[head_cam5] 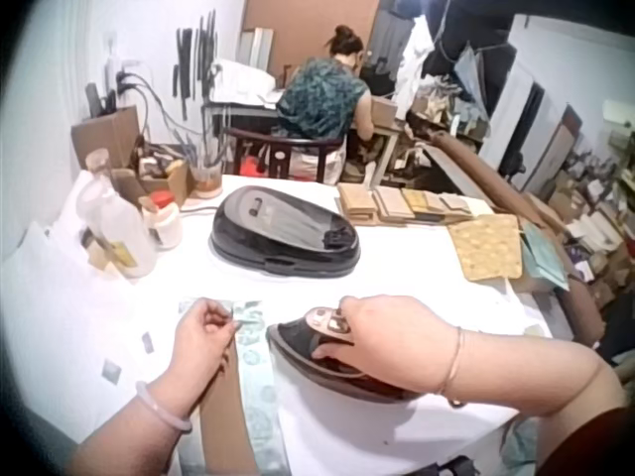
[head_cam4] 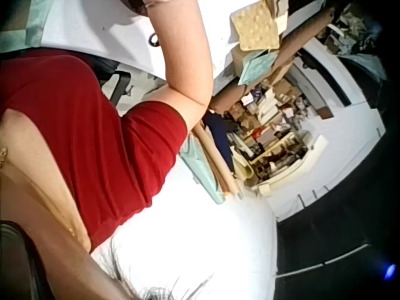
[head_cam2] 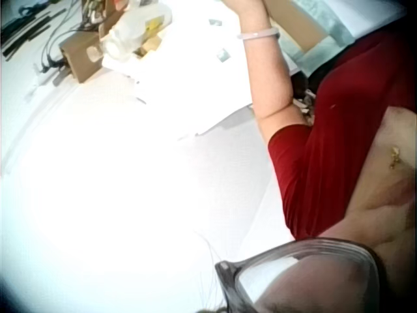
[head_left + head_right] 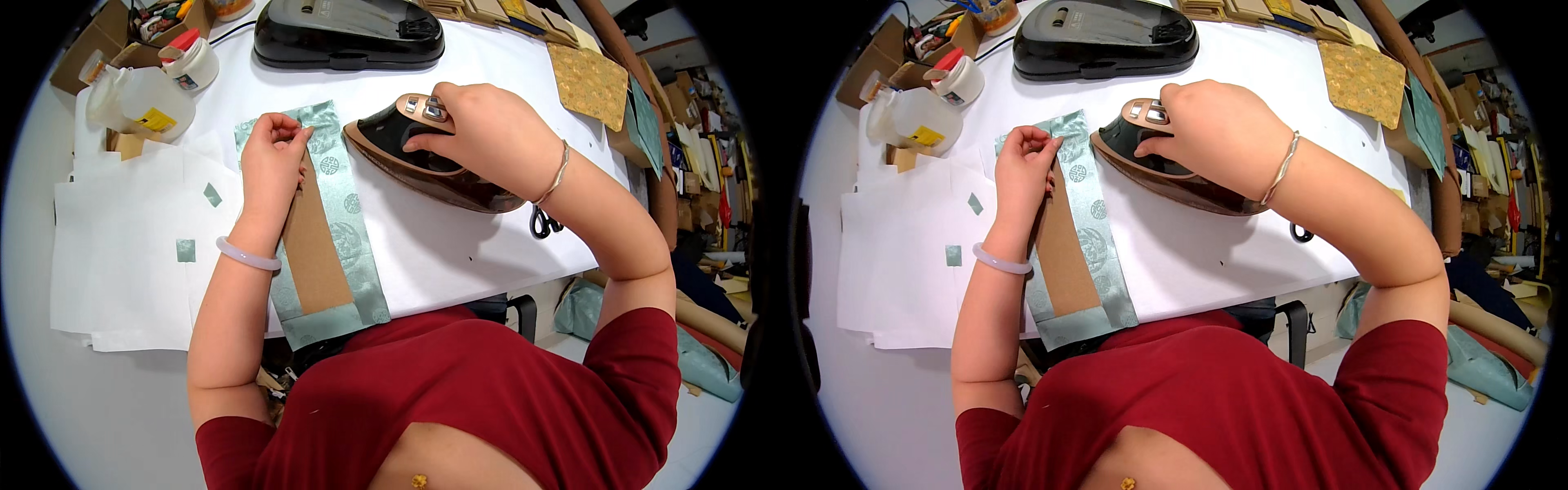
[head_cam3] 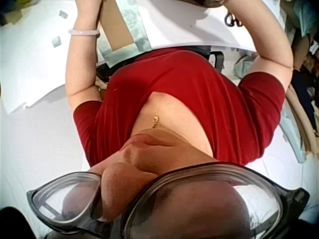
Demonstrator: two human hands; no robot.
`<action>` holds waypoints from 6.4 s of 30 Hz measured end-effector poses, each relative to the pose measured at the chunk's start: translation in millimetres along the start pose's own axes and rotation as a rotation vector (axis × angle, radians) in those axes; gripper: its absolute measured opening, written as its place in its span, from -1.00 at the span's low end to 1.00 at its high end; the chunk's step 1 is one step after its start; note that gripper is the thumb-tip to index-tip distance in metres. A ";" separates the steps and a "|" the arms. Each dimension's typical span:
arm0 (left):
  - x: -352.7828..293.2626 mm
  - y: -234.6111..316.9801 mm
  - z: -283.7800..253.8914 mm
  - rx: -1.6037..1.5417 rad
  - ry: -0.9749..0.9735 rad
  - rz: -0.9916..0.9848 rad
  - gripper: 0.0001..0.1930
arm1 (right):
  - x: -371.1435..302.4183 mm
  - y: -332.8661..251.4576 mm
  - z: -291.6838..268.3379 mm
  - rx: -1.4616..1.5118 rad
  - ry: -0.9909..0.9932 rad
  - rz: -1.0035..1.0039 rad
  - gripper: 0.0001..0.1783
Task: The person trims the edges of a light green patterned fabric covering a rectangular cardboard piece using scissors. They then use an iron to press the fabric onto the cardboard, folding and smoothing the edges. The process is repeated on multiple sides to secure the fabric.
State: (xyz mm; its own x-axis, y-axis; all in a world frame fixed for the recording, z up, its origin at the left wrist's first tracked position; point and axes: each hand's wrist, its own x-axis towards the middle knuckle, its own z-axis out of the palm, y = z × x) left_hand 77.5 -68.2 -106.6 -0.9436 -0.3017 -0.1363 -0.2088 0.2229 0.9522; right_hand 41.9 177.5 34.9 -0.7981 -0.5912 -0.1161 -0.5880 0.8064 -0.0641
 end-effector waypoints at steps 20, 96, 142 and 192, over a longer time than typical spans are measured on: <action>0.3 0.6 -0.1 0.001 0.004 0.004 -0.77 | 14.0 -4.0 -0.3 0.029 -0.041 0.054 -0.42; 54.3 31.5 -21.5 0.406 -0.300 -0.170 -0.72 | -37.5 19.9 5.1 0.127 0.148 0.000 -0.48; 54.5 -12.5 -33.6 -0.134 -0.128 -0.075 -0.77 | 27.4 -51.1 7.5 -0.026 -0.066 0.072 -0.42; -264.8 -9.7 -9.4 -0.277 -0.153 -0.487 -0.58 | -16.8 -77.8 21.3 0.085 0.087 -0.338 -0.72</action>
State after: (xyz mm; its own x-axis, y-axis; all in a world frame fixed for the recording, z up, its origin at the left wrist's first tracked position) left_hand 331.9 0.8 -77.1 -0.7863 -0.1665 -0.5950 -0.5727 -0.1649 0.8030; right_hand 103.9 125.0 20.8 -0.5704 -0.8213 0.0104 -0.8108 0.5610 -0.1669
